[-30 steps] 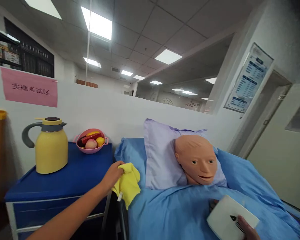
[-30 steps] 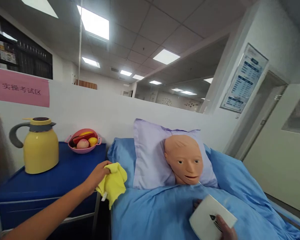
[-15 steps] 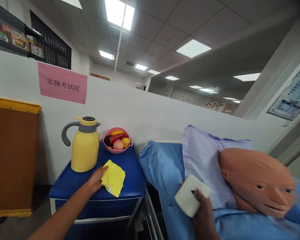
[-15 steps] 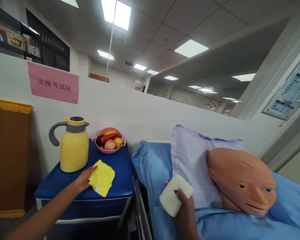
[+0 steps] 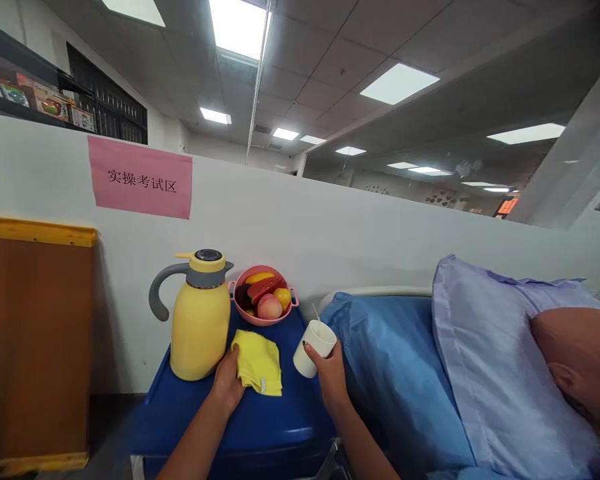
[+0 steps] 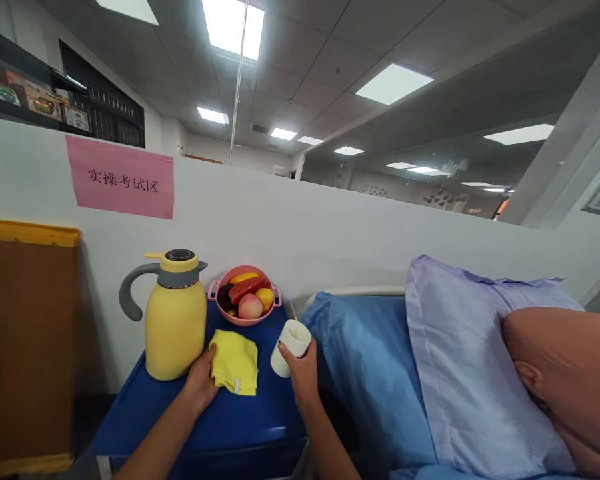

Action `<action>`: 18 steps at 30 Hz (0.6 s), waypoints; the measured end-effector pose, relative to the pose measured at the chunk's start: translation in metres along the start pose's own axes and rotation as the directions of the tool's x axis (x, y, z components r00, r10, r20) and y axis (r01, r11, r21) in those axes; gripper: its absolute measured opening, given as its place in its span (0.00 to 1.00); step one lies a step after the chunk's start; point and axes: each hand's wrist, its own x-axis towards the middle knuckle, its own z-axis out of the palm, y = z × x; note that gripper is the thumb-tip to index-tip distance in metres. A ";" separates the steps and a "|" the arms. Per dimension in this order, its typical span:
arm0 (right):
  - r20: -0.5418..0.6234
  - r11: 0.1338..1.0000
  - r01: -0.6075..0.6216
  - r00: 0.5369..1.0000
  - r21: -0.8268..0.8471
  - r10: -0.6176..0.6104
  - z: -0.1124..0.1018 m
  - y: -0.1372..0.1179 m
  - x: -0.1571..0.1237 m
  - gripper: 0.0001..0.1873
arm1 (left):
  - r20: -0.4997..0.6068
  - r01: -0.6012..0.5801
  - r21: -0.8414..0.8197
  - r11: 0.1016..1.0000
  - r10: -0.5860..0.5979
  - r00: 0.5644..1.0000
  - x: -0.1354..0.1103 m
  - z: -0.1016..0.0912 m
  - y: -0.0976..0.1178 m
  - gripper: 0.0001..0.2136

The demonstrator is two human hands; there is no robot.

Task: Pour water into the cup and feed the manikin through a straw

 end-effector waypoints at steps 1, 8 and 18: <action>-0.007 1.000 0.006 1.000 -0.012 -0.006 0.003 0.002 0.001 0.37 | -0.009 0.008 -0.009 1.000 -0.008 1.000 0.001 0.000 0.000 0.16; -0.023 0.995 0.039 0.999 -0.093 -0.041 0.009 0.013 0.012 0.40 | 0.024 0.021 -0.062 0.998 -0.019 1.000 0.010 0.001 -0.002 0.20; -0.021 0.993 0.028 0.999 -0.115 -0.031 0.018 0.015 0.016 0.41 | 0.043 -0.043 -0.039 0.998 0.044 0.998 0.028 0.000 -0.008 0.22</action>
